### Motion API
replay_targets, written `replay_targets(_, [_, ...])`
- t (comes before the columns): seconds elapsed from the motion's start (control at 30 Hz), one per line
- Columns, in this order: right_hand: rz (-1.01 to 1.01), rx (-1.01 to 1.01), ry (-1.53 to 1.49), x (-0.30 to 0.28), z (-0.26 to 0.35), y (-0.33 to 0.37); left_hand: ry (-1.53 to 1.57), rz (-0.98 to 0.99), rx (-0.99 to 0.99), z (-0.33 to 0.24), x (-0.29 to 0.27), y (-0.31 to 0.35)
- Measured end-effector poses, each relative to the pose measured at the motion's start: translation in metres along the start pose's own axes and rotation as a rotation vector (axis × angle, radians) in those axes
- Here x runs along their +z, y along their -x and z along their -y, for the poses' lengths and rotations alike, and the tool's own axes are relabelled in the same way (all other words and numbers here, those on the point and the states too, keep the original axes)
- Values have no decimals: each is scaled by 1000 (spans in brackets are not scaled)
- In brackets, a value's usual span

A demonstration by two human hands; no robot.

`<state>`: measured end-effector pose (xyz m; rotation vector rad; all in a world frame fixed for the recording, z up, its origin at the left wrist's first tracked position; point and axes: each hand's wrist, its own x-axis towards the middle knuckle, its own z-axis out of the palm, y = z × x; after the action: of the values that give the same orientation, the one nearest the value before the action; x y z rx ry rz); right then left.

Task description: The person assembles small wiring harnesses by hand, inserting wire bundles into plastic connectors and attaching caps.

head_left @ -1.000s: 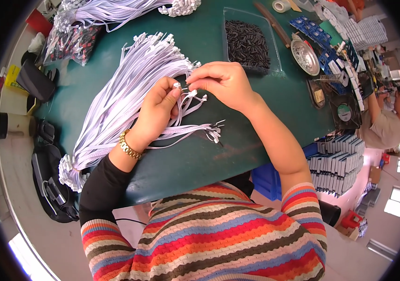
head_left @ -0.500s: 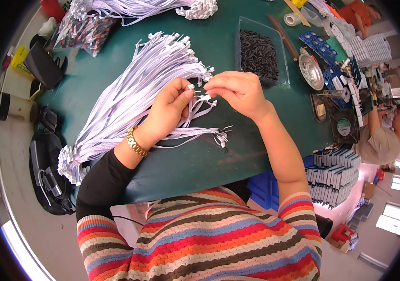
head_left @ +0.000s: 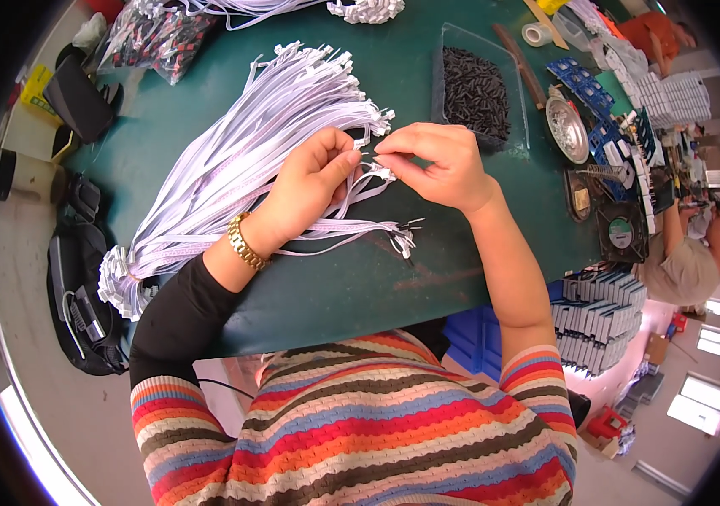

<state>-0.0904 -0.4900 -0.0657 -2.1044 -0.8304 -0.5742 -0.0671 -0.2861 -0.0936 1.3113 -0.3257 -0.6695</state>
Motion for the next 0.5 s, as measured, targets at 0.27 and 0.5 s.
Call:
replay_targets(0.27, [-7, -35, 34, 0, -2, 0, -1, 16, 5, -2, 0, 1])
replay_targets(0.5, [-8, 11, 48, -1, -1, 1, -19, 17, -1, -3, 0, 1])
